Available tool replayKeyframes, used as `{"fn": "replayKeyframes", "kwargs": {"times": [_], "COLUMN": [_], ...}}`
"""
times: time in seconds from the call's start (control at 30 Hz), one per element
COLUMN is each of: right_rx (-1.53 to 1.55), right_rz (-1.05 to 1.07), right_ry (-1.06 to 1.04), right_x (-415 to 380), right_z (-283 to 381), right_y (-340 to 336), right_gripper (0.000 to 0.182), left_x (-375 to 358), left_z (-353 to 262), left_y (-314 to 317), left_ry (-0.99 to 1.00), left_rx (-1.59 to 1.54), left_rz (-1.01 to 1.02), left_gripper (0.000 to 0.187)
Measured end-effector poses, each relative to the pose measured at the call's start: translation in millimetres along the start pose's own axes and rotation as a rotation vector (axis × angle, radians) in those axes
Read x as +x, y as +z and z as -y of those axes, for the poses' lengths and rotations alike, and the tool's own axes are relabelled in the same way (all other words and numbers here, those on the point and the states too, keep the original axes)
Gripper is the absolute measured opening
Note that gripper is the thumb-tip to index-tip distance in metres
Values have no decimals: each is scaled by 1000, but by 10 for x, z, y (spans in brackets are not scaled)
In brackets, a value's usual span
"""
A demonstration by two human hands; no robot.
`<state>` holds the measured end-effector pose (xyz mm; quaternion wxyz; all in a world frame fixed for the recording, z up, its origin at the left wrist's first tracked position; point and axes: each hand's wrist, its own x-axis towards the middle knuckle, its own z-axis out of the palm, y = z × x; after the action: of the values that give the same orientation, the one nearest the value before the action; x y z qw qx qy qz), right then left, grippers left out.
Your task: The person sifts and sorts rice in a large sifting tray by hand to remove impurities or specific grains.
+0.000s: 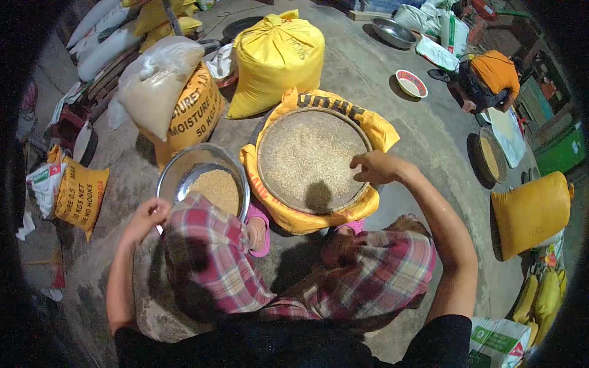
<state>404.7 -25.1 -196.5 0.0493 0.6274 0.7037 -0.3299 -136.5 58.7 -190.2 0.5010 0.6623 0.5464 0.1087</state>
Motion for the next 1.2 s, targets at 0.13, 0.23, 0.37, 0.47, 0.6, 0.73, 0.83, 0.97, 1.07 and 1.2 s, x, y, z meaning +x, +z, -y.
{"fn": "replayKeyframes", "kwargs": {"times": [0.13, 0.23, 0.37, 0.47, 0.6, 0.73, 0.83, 0.97, 1.07, 1.2], "right_rx": [-9, -12, -30, -46, 291, 279, 224, 110, 156, 373], "right_rz": [-7, -34, -66, -215, -450, -658, -885, -885, -989, -995], "right_ry": [57, 31, -69, -217, -124, -112, -65, 20, 47, 191], "right_x": [136, 329, 813, 1326, 2079, 2613, 2787, 2712, 2598, 2361], "right_z": [-316, -470, -710, -778, -704, -499, -364, -390, -515, -609], "right_y": [-30, -170, -278, -198, 240, 610, 823, 935, 1002, 980], "right_gripper": [36, 32, 26, 20, 15, 13, 11, 9, 8, 12], "left_x": [1198, 1993, 2933, 3500, 3442, 3508, 3530, 3527, 3594, 3527], "left_z": [-421, -772, -944, -750, -617, -425, -444, -453, -420, -492], "left_y": [165, 556, 1228, 1756, 2048, 2238, 2380, 2436, 2405, 2283], "left_ry": [308, 257, 326, 407, 671, 694, 916, 911, 852, 560], "left_rx": [283, 506, 774, 754, 674, 542, 595, 684, 604, 131], "left_rz": [329, 568, 577, 373, 96, -164, -291, -247, -170, -88], "left_gripper": [22, 27, 23, 20, 14, 19, 16, 8, 7, 6]}}
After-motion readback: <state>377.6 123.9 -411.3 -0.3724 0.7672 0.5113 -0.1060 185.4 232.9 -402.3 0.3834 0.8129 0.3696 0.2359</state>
